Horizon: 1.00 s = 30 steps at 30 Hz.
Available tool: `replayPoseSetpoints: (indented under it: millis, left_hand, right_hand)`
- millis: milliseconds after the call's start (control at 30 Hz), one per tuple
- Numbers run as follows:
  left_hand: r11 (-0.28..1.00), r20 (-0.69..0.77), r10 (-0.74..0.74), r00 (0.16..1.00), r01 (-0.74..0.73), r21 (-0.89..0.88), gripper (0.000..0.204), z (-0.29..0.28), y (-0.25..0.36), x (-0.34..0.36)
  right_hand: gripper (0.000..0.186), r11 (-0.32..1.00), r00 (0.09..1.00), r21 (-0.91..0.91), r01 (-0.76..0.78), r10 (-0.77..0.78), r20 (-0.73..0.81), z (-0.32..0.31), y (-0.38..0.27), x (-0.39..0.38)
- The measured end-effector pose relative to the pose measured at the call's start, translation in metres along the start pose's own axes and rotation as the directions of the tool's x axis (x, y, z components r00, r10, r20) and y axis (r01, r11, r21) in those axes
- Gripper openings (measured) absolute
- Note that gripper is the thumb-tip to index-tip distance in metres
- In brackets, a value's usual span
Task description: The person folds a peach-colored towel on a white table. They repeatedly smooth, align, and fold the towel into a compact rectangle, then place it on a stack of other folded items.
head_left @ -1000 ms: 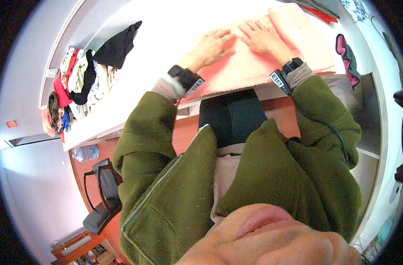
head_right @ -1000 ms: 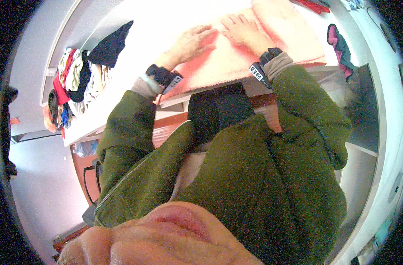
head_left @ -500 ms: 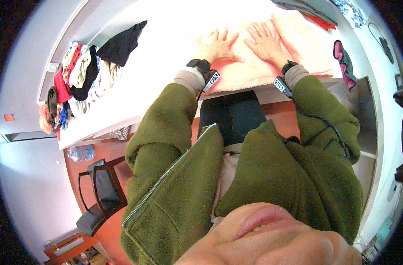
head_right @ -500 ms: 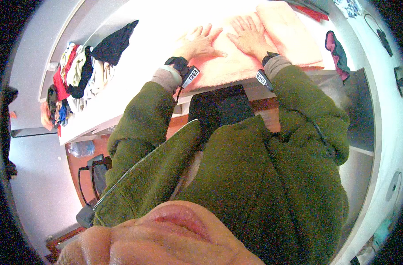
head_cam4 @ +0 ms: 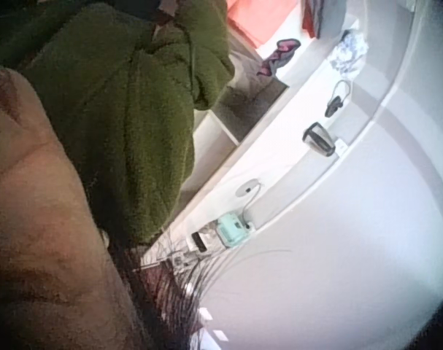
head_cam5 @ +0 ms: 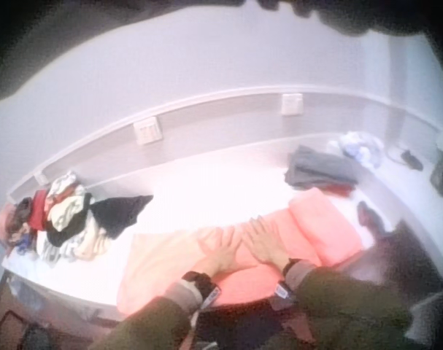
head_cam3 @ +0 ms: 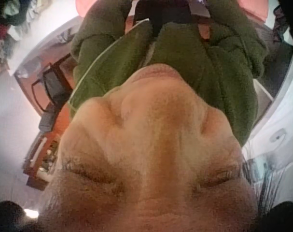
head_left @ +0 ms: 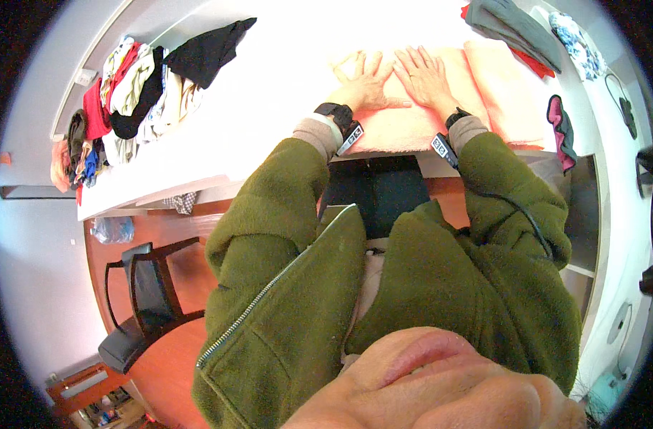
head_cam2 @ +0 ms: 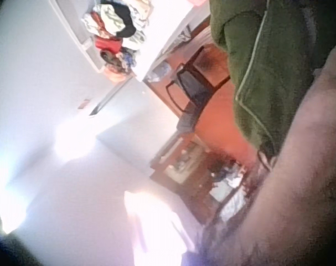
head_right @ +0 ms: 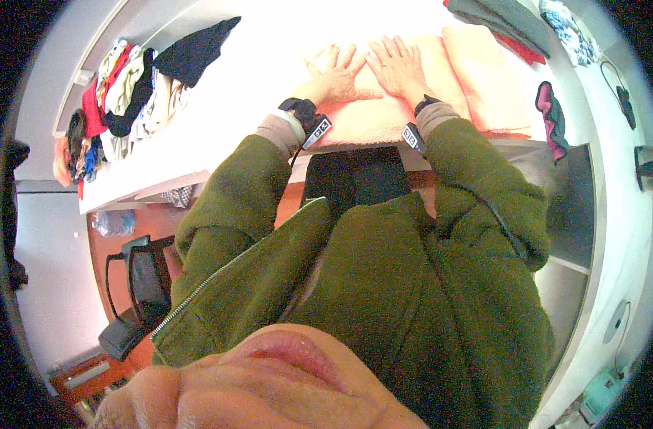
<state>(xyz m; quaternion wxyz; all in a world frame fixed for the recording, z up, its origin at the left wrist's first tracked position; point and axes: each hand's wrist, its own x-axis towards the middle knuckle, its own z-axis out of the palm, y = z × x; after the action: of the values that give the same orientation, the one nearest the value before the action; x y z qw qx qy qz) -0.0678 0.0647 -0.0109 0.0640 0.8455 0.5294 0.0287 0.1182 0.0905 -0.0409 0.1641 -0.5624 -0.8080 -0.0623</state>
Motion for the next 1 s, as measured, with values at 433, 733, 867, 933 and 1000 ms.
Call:
replayPoseSetpoints:
  millis: [433,733,867,933,1000]
  left_hand:
    - [0.933,-0.182,-0.249,0.951,0.286,0.217,0.089,0.027,-0.157,-0.039]
    - [0.862,-0.113,-0.491,0.864,0.500,0.084,0.070,0.006,-0.123,-0.055]
    - [0.870,-0.052,-0.490,0.870,0.492,0.037,0.092,-0.024,-0.099,-0.066]
    - [0.874,-0.101,-0.480,0.871,0.485,0.028,0.090,-0.024,-0.096,-0.070]
    - [0.877,-0.130,-0.466,0.875,0.476,0.065,0.087,-0.021,-0.100,-0.069]
  right_hand:
    - [0.057,0.999,0.997,-0.045,-0.015,0.018,0.072,-0.005,-0.006,0.001]
    - [0.059,0.990,0.911,-0.075,0.121,-0.081,0.404,-0.042,-0.066,0.044]
    - [0.060,0.960,0.916,0.125,0.252,-0.278,0.288,-0.019,-0.110,0.055]
    - [0.060,0.953,0.934,0.161,0.257,-0.287,0.212,-0.003,-0.122,0.054]
    - [0.061,0.964,0.958,0.154,0.215,-0.239,0.155,0.008,-0.122,0.051]
